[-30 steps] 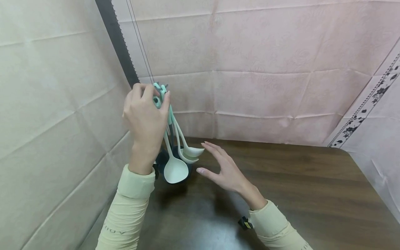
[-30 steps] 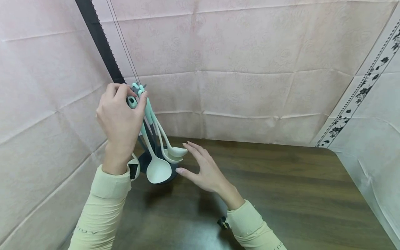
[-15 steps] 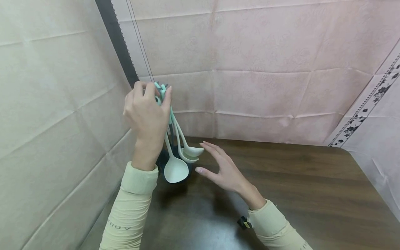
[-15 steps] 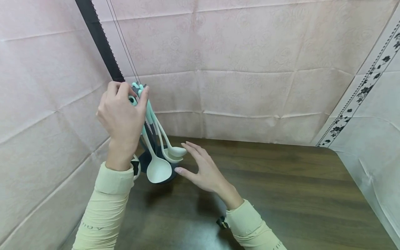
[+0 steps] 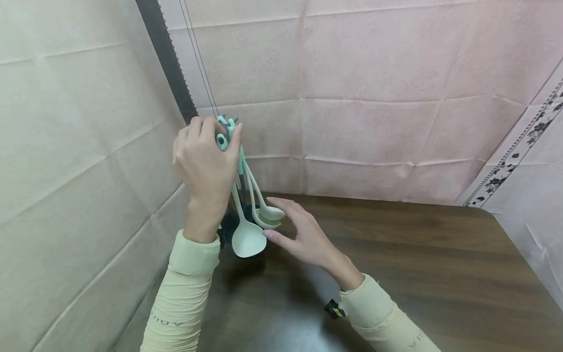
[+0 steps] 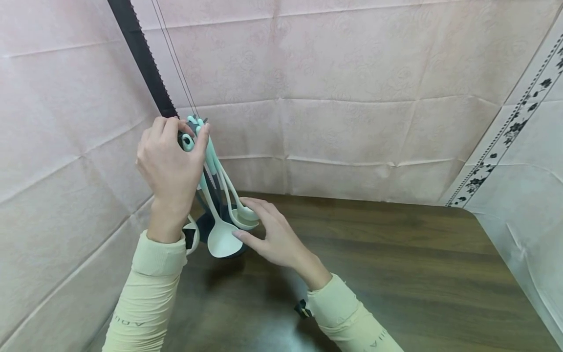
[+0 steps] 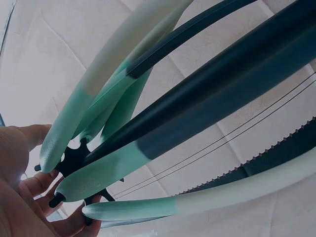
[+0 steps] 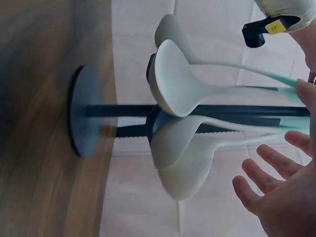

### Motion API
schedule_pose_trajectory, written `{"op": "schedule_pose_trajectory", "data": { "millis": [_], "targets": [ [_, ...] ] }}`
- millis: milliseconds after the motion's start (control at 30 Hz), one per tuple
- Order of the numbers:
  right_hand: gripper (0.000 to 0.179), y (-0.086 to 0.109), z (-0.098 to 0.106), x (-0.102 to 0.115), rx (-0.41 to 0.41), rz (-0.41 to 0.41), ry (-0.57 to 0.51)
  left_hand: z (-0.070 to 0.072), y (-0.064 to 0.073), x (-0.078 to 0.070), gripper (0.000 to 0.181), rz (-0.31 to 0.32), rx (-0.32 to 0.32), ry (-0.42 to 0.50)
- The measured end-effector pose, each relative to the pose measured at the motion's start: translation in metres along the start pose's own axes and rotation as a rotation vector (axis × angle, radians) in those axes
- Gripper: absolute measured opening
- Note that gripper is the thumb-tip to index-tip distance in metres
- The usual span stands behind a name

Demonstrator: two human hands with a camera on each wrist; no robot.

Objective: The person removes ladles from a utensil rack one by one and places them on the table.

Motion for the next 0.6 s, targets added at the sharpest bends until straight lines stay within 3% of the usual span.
{"op": "schedule_pose_trajectory", "data": {
  "millis": [600],
  "targets": [
    [0.063, -0.029, -0.037, 0.001, 0.048, 0.002, -0.167, 0.000, 0.000, 0.002, 0.044, -0.012, -0.006, 0.003]
  ]
}}
Point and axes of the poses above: each hand's wrist, its own y-axis away from the middle knuckle, its own z-axis out of the back of the hand, x = y × z, the point moved 5 cm from there along -y, towards the middle knuckle, and after that the axes turned 9 degrees about x, right-handed, at the moved point
